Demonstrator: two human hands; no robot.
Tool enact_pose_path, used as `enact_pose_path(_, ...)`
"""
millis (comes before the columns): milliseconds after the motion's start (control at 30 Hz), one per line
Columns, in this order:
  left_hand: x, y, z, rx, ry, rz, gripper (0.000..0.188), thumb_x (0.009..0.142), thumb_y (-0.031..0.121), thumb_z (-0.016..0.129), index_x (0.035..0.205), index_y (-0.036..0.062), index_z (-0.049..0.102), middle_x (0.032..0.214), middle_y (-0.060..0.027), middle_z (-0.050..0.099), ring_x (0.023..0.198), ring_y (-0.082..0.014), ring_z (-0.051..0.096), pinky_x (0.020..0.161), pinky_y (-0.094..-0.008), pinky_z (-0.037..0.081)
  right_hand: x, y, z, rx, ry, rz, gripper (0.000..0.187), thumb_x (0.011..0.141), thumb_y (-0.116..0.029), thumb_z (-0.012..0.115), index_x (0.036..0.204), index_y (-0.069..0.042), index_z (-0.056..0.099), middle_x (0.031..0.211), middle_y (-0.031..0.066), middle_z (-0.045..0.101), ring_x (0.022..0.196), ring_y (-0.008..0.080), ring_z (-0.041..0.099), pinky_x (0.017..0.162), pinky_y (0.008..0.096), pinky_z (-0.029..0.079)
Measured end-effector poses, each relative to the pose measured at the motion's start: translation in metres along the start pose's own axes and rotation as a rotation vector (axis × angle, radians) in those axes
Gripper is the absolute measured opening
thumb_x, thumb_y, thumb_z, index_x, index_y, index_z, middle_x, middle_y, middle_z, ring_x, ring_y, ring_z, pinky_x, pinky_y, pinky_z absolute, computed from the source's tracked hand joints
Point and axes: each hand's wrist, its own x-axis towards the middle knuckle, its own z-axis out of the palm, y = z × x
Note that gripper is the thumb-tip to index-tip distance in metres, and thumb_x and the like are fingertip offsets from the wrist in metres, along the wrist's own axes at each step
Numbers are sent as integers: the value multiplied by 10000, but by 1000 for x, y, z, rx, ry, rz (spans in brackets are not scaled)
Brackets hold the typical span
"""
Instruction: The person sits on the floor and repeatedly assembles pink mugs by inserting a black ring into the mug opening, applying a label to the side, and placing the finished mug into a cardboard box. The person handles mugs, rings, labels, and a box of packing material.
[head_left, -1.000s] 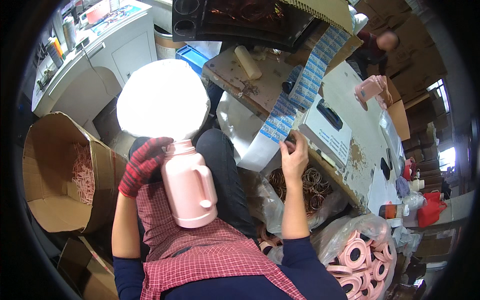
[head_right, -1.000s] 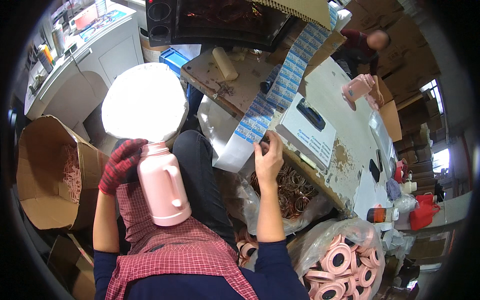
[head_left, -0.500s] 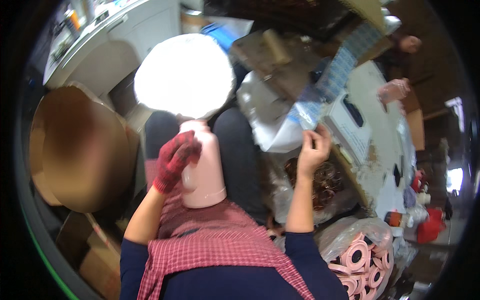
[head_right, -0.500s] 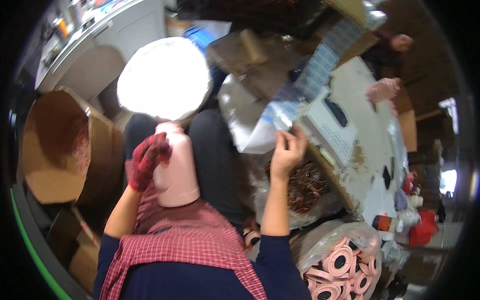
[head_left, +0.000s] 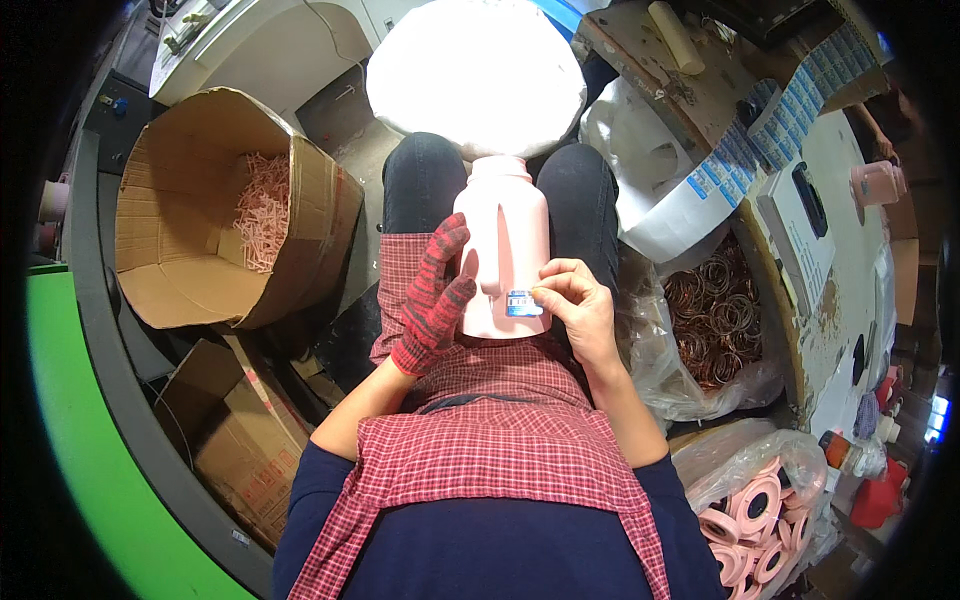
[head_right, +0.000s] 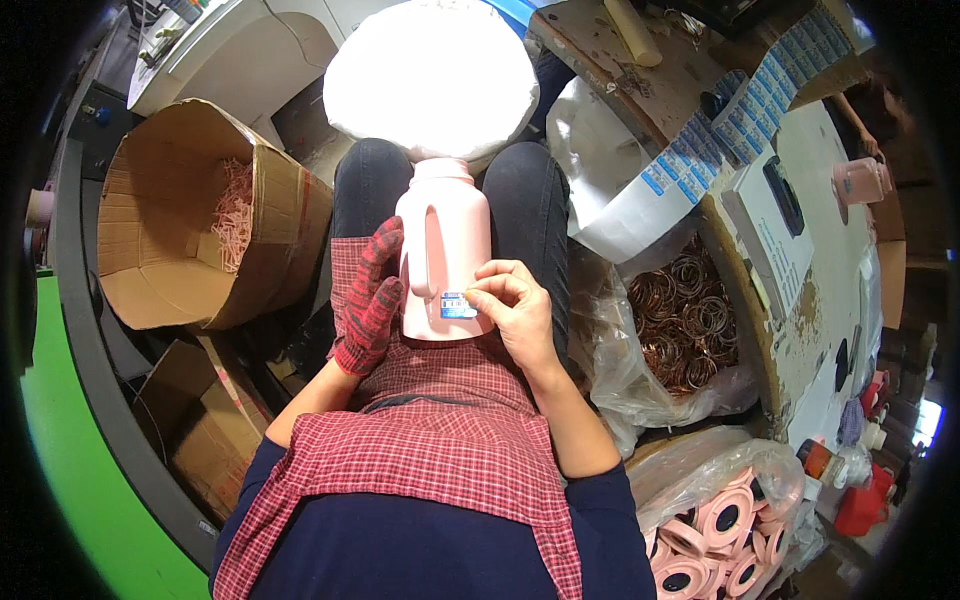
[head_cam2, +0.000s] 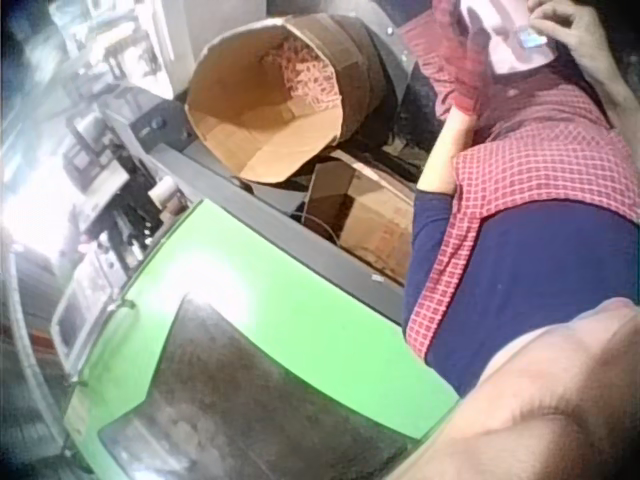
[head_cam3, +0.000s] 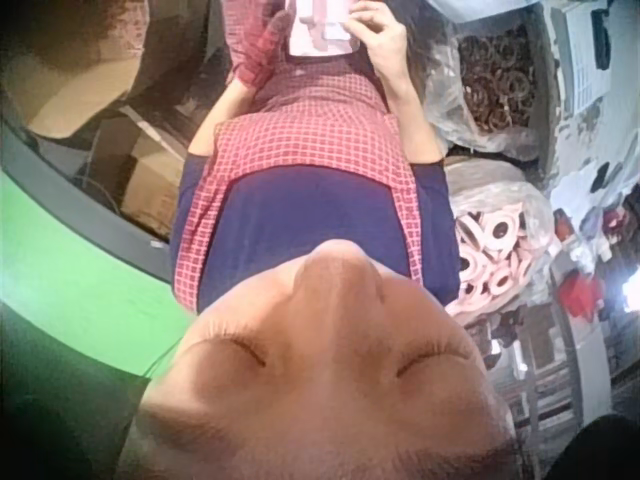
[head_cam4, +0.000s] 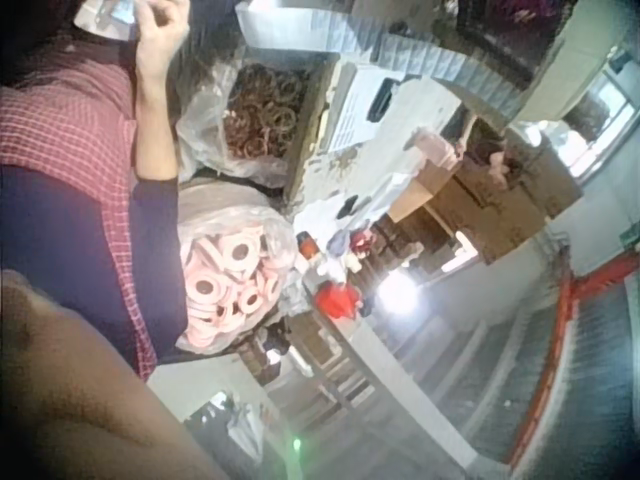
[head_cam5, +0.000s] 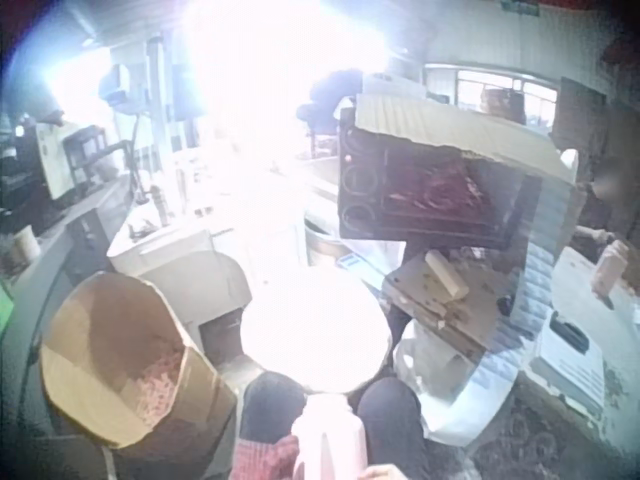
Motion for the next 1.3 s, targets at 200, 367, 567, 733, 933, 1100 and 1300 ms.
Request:
enact_pose_path(200, 2, -1, 9, 357, -7, 40, 785, 855, 209, 819, 1510, 48, 418, 1619, -206, 330, 1507, -348, 322, 1222, -456, 290, 5, 1, 2, -66, 8, -74, 102, 837, -50, 798, 917, 12, 780, 1059, 49, 641, 938, 124, 626, 796, 271, 533)
enact_pose_path(367, 1, 1, 26, 651, 29, 73, 899, 800, 277, 872, 1524, 47, 392, 1619, -228, 302, 1505, -393, 311, 1202, -492, 323, 6, 2, 4, -110, 26, -92, 77, 831, -35, 792, 890, 13, 779, 1034, 48, 644, 902, 126, 636, 784, 268, 530)
enact_pose_path(567, 6, 8, 1, 403, -118, -68, 880, 825, 142, 807, 1566, 56, 340, 1648, -159, 254, 1522, -314, 266, 1216, -448, 280, 9, 8, 1, -127, 255, -53, 349, 790, 11, 826, 1067, -35, 620, 876, -31, 577, 646, 11, 464, 593, 184, 418)
enact_pose_path(733, 39, 20, -30, 389, -56, -161, 465, 925, -4, 600, 1389, 25, 571, 1334, -108, 633, 1209, -210, 600, 1087, -367, 456, 1, 33, -55, -362, 489, -197, 245, 818, 12, 783, 1020, -44, 655, 928, 10, 621, 677, 71, 530, 622, 236, 468)
enact_pose_path(933, 130, 14, -35, 402, 4, -94, 452, 1007, 94, 587, 1449, 21, 525, 1423, -114, 572, 1295, -220, 524, 1115, -364, 416, -126, 148, -147, -120, 617, 389, 109, 922, -90, 721, 1002, -30, 677, 828, 19, 685, 692, 79, 622, 632, 251, 495)
enact_pose_path(1100, 167, 16, -19, 469, -449, -337, 427, 1048, 210, 577, 1421, 3, 549, 1357, -131, 619, 1243, -206, 559, 1078, -347, 438, -246, 285, -141, -478, 451, 776, 283, 826, -252, 777, 955, -5, 729, 907, 206, 720, 784, 317, 699, 752, 415, 549)
enact_pose_path(1300, 167, 46, -23, 827, -551, -332, 379, 1003, 172, 629, 1334, -14, 622, 1260, -120, 680, 1137, -196, 623, 1008, -329, 485, -274, 365, -168, -911, 1432, 842, 363, 854, -206, 645, 1126, 33, 621, 1053, 334, 665, 1062, 439, 653, 908, 542, 495)
